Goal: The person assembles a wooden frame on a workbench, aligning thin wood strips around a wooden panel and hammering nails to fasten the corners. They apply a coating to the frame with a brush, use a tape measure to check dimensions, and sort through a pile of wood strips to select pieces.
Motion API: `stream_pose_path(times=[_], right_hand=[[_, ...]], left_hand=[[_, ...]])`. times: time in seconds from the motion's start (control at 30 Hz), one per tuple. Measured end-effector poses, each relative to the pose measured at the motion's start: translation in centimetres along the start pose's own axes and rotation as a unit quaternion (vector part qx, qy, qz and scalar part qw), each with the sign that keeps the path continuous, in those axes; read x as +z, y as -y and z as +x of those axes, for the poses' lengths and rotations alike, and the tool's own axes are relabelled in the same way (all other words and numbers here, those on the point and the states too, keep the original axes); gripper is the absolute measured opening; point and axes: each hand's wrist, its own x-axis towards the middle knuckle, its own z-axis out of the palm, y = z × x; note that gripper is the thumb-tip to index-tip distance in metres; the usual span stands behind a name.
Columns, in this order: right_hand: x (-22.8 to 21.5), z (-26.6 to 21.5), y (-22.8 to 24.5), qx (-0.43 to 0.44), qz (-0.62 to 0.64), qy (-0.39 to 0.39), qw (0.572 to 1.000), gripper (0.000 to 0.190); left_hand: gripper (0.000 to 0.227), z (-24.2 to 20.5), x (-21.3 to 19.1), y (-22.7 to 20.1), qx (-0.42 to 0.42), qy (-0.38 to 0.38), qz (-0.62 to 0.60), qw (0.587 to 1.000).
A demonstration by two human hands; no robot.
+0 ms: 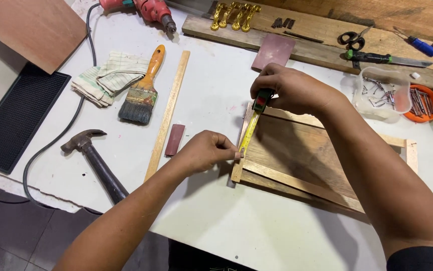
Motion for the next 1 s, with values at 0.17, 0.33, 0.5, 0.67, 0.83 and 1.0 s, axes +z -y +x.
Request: stream_pose_path(times=[0.17,0.33,0.5,0.67,0.83,1.0], right_hand=[[0.2,1.8,-0.9,0.01,-0.011,-0.011,1.0,0.027],[0.3,2.7,-0.7,-0.003,-0.013,-0.014,1.0,0.022],[-0.1,3.2,0.2,0.059,-0.014,0.009,0.998,0.027],[-0.1,3.5,0.4,0.066,-0.025,0.013,0.997,0.03],[0.3,3.0,-0.3,0.03,-0.029,-0.007,0.999,0.028],[-0.7,1.5,2.1,-0.049,0.04,0.02,0.998,0.036]], left_hand=[[0.025,1.4,0.1,2.5,0.025,0.027,-0.051,0.998],[0.028,1.6,0.3,2.7,-0.002,0.047,-0.08,0.996],[0.029,1.9,0.1,2.9,0.036,0.047,-0.068,0.996],[0.029,1.6,-0.1,2.1,0.011,0.042,-0.036,0.998],[0.028,1.4,0.0,2.0,0.004,0.043,-0.026,0.999],[0.024,1.8,-0.5,1.2,0.015,-0.025,-0.094,0.995]])
